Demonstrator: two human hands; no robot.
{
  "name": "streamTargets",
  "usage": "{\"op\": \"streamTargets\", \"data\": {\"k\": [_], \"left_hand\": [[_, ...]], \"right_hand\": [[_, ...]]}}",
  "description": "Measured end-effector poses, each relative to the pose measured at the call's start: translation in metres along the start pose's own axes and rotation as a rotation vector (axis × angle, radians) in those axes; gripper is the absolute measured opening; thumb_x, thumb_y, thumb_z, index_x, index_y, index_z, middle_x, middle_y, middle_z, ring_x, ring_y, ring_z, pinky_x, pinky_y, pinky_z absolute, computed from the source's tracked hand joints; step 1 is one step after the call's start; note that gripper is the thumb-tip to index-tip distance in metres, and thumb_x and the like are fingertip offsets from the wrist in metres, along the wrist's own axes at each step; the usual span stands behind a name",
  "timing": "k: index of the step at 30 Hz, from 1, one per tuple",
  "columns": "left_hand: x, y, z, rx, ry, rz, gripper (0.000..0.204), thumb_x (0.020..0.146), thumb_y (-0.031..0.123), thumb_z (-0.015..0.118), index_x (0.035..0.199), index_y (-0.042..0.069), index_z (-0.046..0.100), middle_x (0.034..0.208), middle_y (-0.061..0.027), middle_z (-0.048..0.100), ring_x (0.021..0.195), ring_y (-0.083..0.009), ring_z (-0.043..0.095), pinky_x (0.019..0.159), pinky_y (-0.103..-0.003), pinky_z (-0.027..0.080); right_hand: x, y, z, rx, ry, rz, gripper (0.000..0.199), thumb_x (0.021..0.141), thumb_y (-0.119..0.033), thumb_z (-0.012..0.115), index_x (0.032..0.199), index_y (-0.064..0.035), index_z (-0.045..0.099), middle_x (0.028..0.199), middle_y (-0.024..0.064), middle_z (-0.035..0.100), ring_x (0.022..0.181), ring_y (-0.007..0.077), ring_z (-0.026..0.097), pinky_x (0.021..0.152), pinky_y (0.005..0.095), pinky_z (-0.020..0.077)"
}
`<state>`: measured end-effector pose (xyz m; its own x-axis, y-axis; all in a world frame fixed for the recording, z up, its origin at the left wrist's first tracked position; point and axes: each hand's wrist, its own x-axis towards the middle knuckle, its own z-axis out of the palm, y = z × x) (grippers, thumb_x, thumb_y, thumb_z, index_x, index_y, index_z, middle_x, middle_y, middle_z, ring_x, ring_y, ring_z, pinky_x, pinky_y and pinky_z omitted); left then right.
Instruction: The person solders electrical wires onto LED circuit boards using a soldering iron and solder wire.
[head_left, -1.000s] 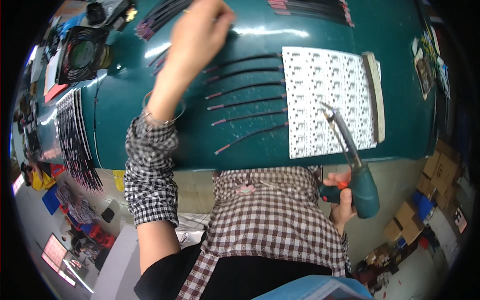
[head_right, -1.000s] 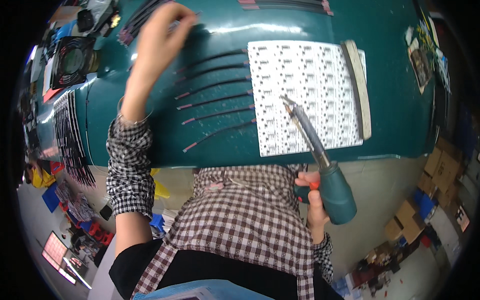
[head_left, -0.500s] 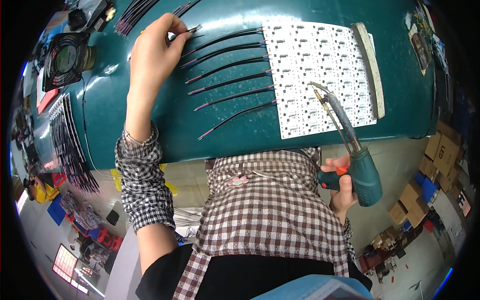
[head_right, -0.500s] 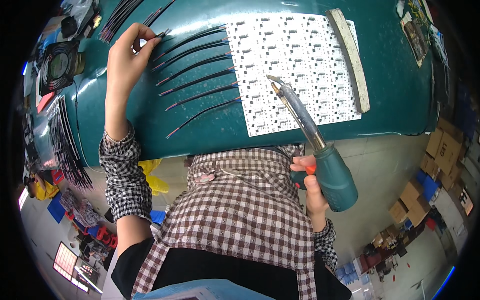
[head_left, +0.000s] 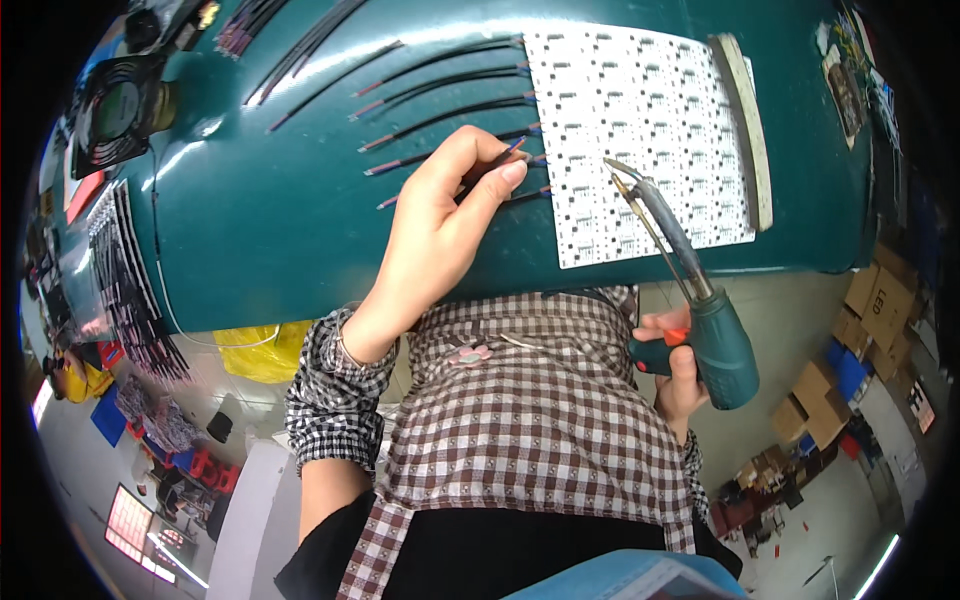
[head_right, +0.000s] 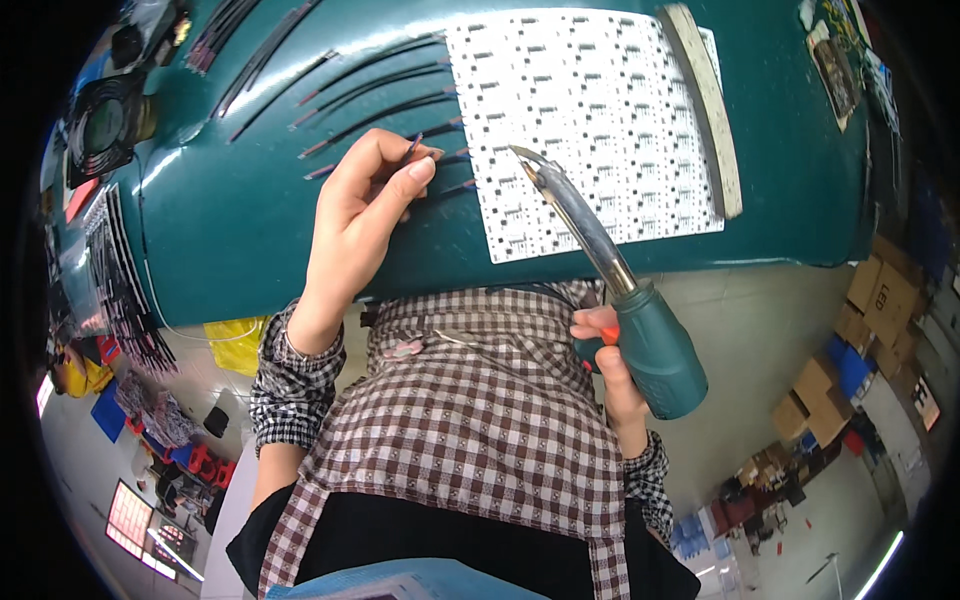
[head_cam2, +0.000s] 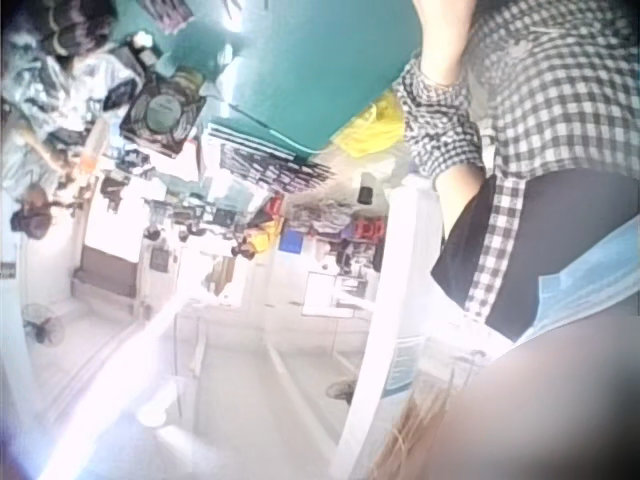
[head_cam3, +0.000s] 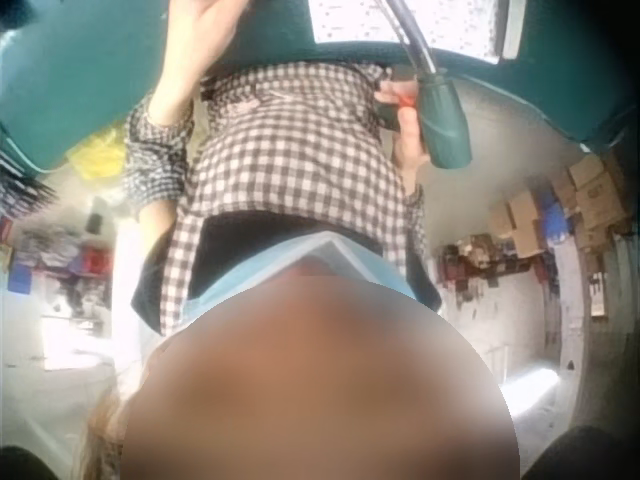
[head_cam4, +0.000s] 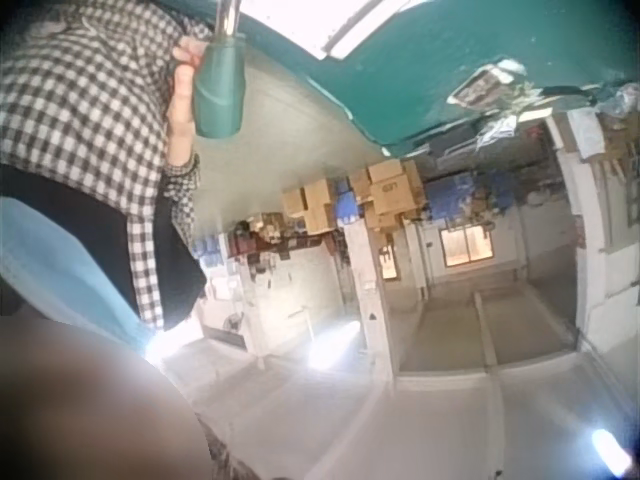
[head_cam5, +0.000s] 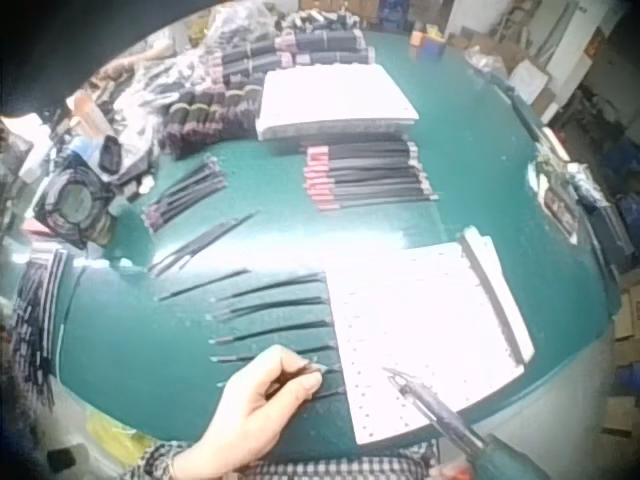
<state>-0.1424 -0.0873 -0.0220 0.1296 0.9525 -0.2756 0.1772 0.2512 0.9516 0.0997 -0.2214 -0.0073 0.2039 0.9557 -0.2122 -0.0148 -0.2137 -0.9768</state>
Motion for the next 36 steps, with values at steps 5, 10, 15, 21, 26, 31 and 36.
{"op": "streamTargets", "data": {"k": [5, 10, 15, 21, 26, 31, 36], "left_hand": [[-0.015, 0.005, 0.011, 0.19, -0.061, 0.189, 0.012, 0.08, -0.004, 0.072, 0.092, -0.003, 0.07, 0.083, -0.0065, 0.066, 0.073, -0.0125, 0.059, 0.066, -0.023, 0.046], [-0.022, -0.009, 0.023, 0.202, -0.102, -0.086, 0.014, 0.083, -0.002, 0.071, 0.095, -0.003, 0.066, 0.079, -0.0038, 0.063, 0.072, -0.0061, 0.056, 0.066, -0.021, 0.046], [-0.024, -0.011, 0.031, 0.19, -0.008, -0.012, 0.009, 0.086, 0.0, 0.069, 0.089, -0.004, 0.062, 0.078, -0.0033, 0.063, 0.073, -0.0036, 0.056, 0.067, -0.019, 0.046], [-0.021, -0.012, 0.032, 0.286, 0.017, -0.03, 0.006, 0.085, 0.0, 0.067, 0.085, -0.005, 0.063, 0.075, -0.0044, 0.066, 0.069, -0.0046, 0.058, 0.063, -0.021, 0.048], [-0.016, -0.007, 0.033, 0.332, 0.029, -0.026, 0.01, 0.074, 0.005, 0.068, 0.077, -0.001, 0.061, 0.072, -0.0136, 0.064, 0.063, -0.0275, 0.065, 0.058, -0.035, 0.051], [-0.018, -0.008, 0.035, 0.368, 0.045, 0.008, 0.011, 0.072, 0.006, 0.067, 0.073, 0.0, 0.058, 0.07, -0.0127, 0.062, 0.061, -0.0271, 0.062, 0.056, -0.036, 0.049], [-0.02, -0.009, 0.037, 0.376, 0.064, 0.0, 0.012, 0.072, 0.005, 0.067, 0.072, 0.0, 0.056, 0.07, -0.0123, 0.062, 0.06, -0.0264, 0.062, 0.054, -0.036, 0.048]], "right_hand": [[-0.003, 0.002, 0.0, 0.025, 0.017, -0.03, 0.049, 0.092, -0.03, 0.062, 0.116, 0.012, 0.053, 0.096, 0.0189, 0.062, 0.08, 0.0268, 0.068, 0.07, 0.035, 0.0601], [-0.012, -0.001, -0.002, 0.044, -0.032, -0.005, 0.046, 0.092, -0.028, 0.061, 0.113, 0.0123, 0.053, 0.097, 0.0187, 0.062, 0.079, 0.0262, 0.067, 0.07, 0.0347, 0.0598], [-0.021, 0.001, -0.011, 0.043, -0.063, 0.052, 0.046, 0.092, -0.027, 0.062, 0.114, 0.012, 0.054, 0.102, 0.0205, 0.063, 0.082, 0.0264, 0.067, 0.072, 0.0352, 0.0582], [-0.03, 0.001, -0.015, 0.026, -0.062, 0.055, 0.044, 0.092, -0.024, 0.061, 0.117, 0.011, 0.053, 0.103, 0.0206, 0.063, 0.087, 0.0266, 0.067, 0.074, 0.0368, 0.0576], [-0.032, -0.001, -0.023, 0.088, -0.123, 0.193, 0.049, 0.087, -0.029, 0.072, 0.12, 0.0049, 0.056, 0.114, 0.019, 0.064, 0.1, 0.0255, 0.065, 0.088, 0.0398, 0.0546], [-0.036, 0.005, -0.026, -0.096, -0.101, 0.134, 0.045, 0.082, -0.015, 0.077, 0.115, 0.0084, 0.057, 0.098, 0.017, 0.068, 0.086, 0.0252, 0.069, 0.079, 0.0376, 0.058], [-0.034, 0.011, -0.028, -0.133, -0.162, 0.1, 0.043, 0.082, -0.015, 0.077, 0.113, 0.008, 0.058, 0.093, 0.0152, 0.068, 0.086, 0.0241, 0.07, 0.08, 0.0375, 0.0578]]}}
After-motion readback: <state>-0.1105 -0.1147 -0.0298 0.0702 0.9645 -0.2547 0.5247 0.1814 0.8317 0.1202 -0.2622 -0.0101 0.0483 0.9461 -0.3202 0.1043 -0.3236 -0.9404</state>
